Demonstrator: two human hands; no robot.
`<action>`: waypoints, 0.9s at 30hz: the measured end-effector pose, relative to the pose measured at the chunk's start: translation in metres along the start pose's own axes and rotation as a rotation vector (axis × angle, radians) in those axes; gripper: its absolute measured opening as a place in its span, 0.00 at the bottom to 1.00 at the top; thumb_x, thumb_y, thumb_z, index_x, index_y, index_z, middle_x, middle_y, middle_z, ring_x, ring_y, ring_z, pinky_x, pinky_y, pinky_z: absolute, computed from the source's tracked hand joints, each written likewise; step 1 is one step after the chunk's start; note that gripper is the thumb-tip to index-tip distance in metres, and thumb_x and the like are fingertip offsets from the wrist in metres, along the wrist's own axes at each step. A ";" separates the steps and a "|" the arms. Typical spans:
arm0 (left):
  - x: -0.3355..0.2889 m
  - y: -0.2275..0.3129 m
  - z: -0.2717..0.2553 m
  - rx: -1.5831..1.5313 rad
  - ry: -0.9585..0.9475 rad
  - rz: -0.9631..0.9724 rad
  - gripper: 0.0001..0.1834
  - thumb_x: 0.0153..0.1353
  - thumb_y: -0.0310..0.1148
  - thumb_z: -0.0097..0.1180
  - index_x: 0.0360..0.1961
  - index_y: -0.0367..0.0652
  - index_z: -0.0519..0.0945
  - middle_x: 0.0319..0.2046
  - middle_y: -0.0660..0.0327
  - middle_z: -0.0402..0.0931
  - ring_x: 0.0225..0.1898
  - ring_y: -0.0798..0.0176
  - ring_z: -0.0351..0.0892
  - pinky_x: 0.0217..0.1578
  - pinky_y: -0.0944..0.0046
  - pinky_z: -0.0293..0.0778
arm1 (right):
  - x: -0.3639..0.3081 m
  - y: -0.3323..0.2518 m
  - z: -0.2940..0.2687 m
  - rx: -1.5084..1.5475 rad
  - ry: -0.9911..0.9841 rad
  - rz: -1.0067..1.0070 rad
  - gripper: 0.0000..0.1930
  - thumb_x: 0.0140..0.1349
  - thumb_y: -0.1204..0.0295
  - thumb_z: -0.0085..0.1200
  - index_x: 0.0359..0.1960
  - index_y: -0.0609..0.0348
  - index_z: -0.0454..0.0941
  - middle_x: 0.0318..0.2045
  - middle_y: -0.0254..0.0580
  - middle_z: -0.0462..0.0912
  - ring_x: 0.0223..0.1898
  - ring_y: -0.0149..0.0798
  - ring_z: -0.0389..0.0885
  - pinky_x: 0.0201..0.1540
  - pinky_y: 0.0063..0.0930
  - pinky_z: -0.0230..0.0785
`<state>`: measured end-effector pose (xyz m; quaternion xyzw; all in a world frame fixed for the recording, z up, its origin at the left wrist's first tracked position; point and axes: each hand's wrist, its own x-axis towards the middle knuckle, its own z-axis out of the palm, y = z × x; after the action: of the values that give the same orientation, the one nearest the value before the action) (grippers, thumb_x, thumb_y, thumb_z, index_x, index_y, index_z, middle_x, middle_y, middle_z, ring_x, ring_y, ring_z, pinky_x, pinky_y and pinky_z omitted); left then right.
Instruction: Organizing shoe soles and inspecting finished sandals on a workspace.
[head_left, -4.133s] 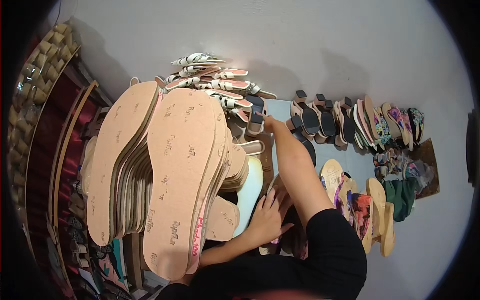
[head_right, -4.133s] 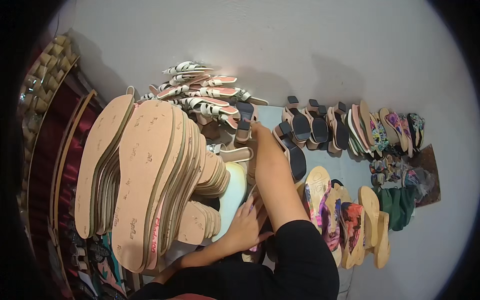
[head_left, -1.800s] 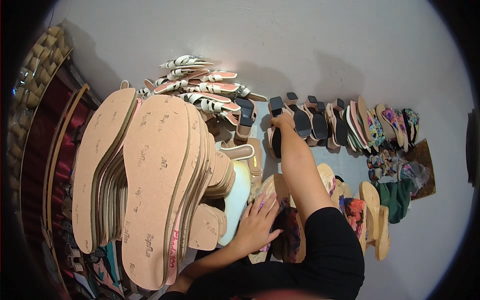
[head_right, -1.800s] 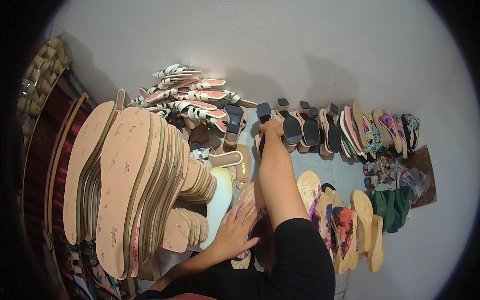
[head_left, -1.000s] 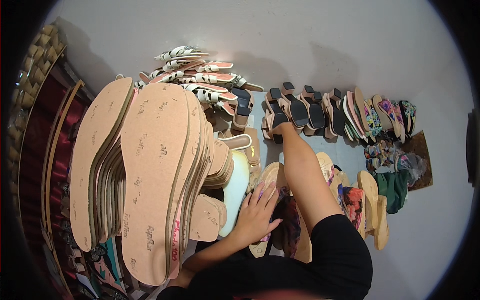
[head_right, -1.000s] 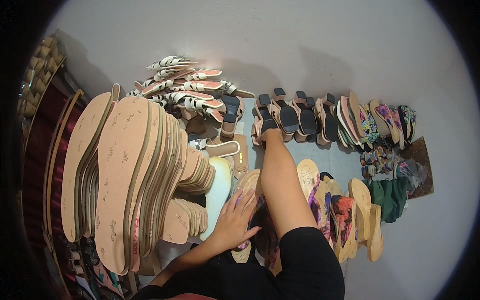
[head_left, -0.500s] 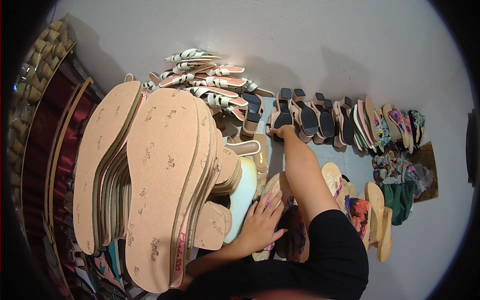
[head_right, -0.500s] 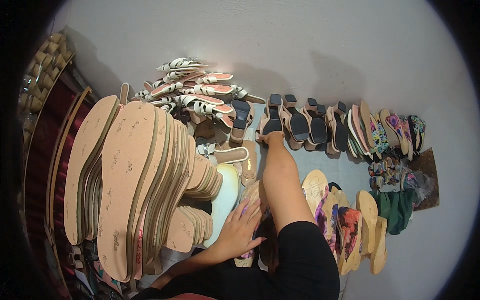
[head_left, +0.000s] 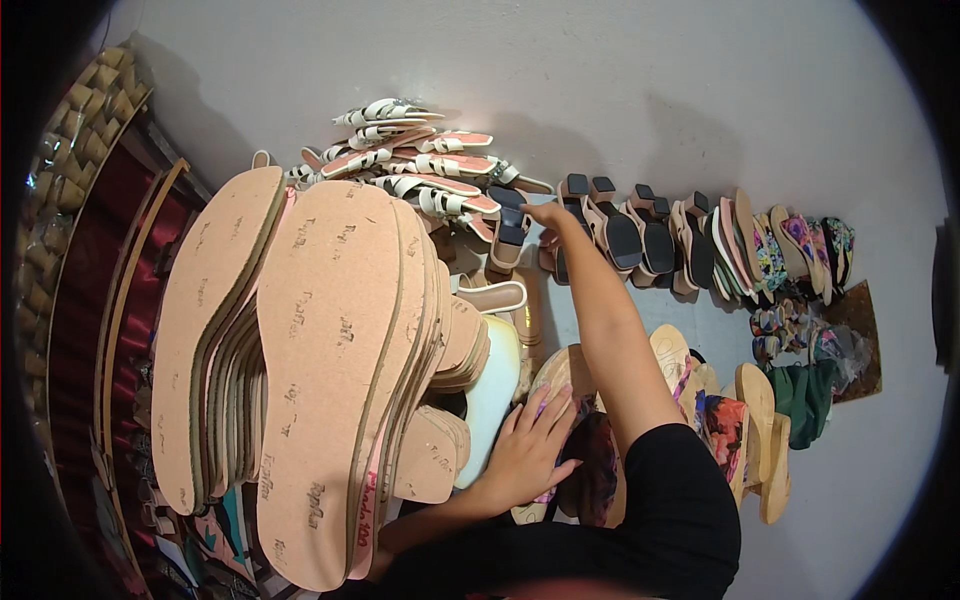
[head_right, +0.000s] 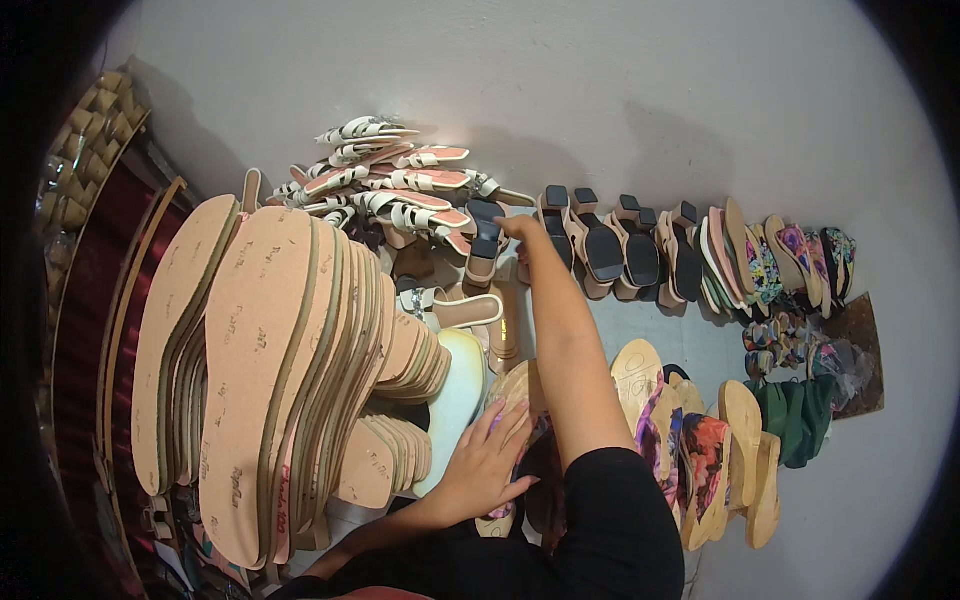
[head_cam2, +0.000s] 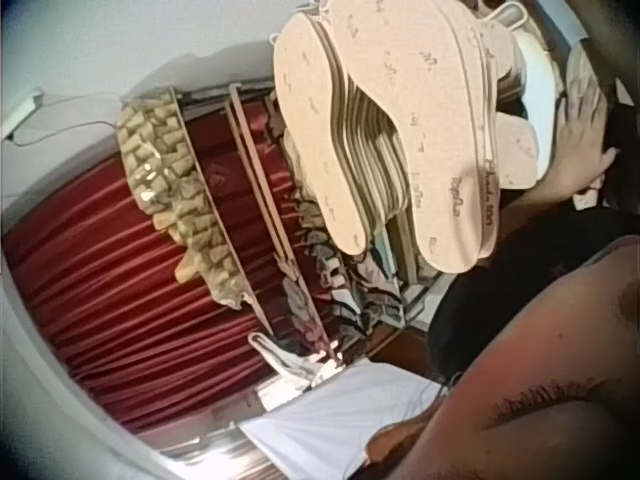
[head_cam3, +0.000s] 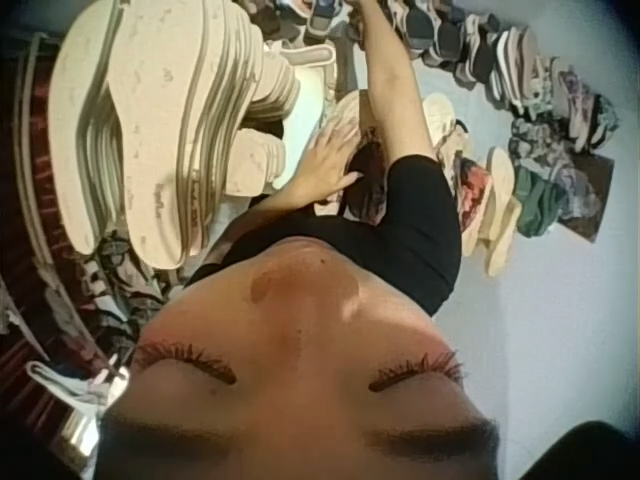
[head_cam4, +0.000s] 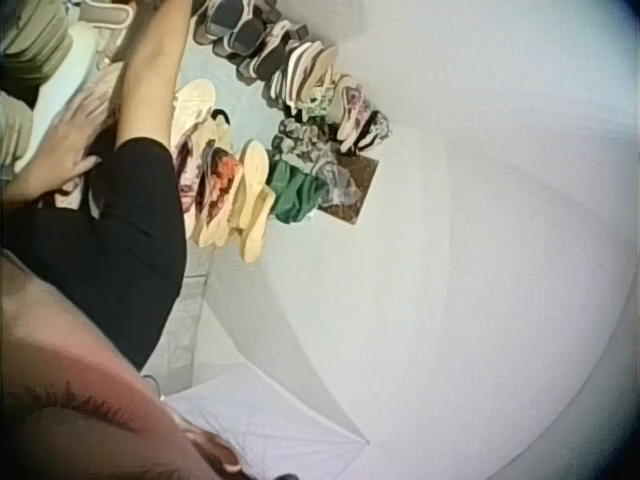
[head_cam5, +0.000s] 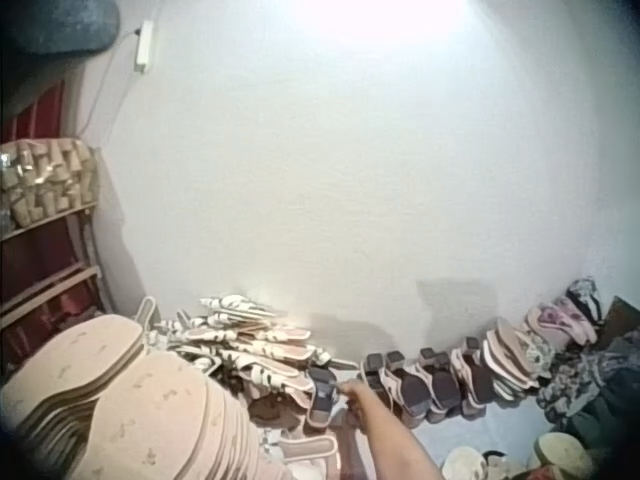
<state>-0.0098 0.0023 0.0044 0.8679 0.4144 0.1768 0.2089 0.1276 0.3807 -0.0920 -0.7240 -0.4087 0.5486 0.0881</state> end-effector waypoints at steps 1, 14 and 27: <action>0.001 0.002 0.002 0.001 -0.010 0.019 0.37 0.47 0.46 0.56 0.55 0.37 0.62 0.59 0.51 0.52 0.60 0.45 0.49 0.56 0.51 0.54 | -0.002 0.000 0.002 0.006 0.020 -0.003 0.41 0.46 0.46 0.53 0.58 0.58 0.59 0.52 0.61 0.66 0.53 0.54 0.66 0.51 0.49 0.64; 0.003 0.004 0.005 -0.033 -0.014 0.036 0.38 0.49 0.49 0.52 0.58 0.41 0.58 0.59 0.52 0.51 0.62 0.47 0.44 0.57 0.49 0.50 | -0.025 0.005 0.020 0.297 -0.210 0.038 0.27 0.45 0.54 0.56 0.47 0.54 0.70 0.49 0.50 0.71 0.48 0.49 0.71 0.53 0.54 0.57; -0.004 0.007 0.012 -0.011 0.096 0.062 0.36 0.47 0.48 0.56 0.52 0.33 0.64 0.55 0.47 0.56 0.60 0.44 0.48 0.56 0.51 0.53 | -0.049 0.038 -0.058 0.062 -0.138 -0.068 0.20 0.47 0.59 0.54 0.41 0.56 0.74 0.41 0.46 0.77 0.40 0.43 0.77 0.49 0.48 0.63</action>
<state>-0.0015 -0.0076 -0.0030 0.8698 0.3958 0.2269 0.1877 0.1932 0.3410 -0.0564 -0.6670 -0.4209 0.6065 0.1006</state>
